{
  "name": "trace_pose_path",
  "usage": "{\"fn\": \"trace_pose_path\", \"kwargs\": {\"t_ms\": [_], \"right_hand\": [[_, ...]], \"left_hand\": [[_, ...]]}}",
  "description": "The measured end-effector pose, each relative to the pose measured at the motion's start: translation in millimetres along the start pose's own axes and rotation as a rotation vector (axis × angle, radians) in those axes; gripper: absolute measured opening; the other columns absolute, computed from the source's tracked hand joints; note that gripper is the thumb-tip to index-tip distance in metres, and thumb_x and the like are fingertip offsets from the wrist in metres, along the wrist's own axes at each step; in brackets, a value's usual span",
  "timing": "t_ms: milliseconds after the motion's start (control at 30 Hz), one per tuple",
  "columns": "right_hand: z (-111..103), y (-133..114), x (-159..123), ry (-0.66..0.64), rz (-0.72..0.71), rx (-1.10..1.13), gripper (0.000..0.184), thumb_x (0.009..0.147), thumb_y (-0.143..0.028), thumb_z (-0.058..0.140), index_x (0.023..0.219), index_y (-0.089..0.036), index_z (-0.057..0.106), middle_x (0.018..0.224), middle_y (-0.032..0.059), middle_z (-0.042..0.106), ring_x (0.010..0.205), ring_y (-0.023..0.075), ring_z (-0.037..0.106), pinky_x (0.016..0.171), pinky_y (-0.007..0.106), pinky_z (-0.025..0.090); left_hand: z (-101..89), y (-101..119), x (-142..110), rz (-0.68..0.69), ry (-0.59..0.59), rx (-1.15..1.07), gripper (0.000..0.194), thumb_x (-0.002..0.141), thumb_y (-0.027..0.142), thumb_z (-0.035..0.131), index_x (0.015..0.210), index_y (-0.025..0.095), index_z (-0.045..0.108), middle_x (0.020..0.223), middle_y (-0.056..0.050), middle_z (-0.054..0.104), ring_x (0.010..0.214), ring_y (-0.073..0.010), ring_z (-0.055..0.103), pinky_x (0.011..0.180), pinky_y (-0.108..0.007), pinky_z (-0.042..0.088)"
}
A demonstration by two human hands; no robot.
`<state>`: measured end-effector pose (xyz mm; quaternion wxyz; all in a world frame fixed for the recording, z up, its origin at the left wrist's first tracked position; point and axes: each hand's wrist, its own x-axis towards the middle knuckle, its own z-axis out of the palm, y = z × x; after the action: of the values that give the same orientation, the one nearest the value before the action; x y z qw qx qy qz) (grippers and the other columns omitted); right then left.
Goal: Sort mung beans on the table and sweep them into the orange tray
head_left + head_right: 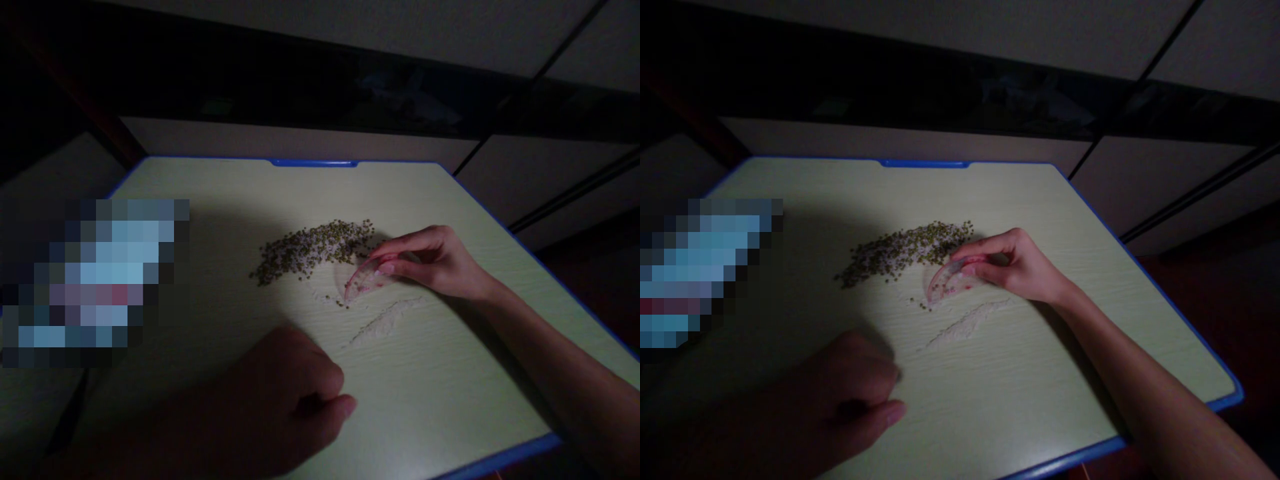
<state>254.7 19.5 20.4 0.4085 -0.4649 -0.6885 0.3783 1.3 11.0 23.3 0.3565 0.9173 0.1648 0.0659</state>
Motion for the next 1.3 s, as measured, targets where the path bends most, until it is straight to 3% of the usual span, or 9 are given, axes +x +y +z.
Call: {"fn": "trace_pose_path", "kwargs": {"t_ms": [567,1000,1300], "right_hand": [[0.4,-5.0,-4.1,-0.065,0.058,0.051,0.022,0.073,-0.010,0.069,0.089,-0.022,0.077,0.079,0.0013,0.077,0.066,0.0132,0.070,0.061,0.021,0.057],[-4.4,-1.2,-2.8,0.031,0.034,-0.040,0.023,0.072,-0.011,0.071,0.090,-0.025,0.077,0.076,-0.0014,0.077,0.062,0.0095,0.068,0.057,0.016,0.053],[2.2,-0.4,-0.9,0.096,0.017,-0.099,0.020,0.074,-0.017,0.071,0.092,-0.022,0.077,0.085,0.0032,0.077,0.069,0.0142,0.069,0.060,0.023,0.055]], "left_hand": [[4.5,-3.6,-1.0,0.001,0.000,-0.020,0.032,0.079,0.013,0.046,0.052,0.017,0.028,0.047,0.006,0.032,0.047,-0.0087,0.028,0.052,-0.026,0.023],[4.6,-2.3,0.7,0.002,0.009,-0.039,0.033,0.078,0.013,0.048,0.052,0.017,0.028,0.047,0.006,0.030,0.046,-0.0085,0.027,0.050,-0.025,0.024],[3.9,-1.8,-2.2,0.002,0.007,-0.028,0.032,0.079,0.014,0.047,0.052,0.017,0.029,0.047,0.006,0.032,0.047,-0.0089,0.028,0.050,-0.025,0.024]]}}
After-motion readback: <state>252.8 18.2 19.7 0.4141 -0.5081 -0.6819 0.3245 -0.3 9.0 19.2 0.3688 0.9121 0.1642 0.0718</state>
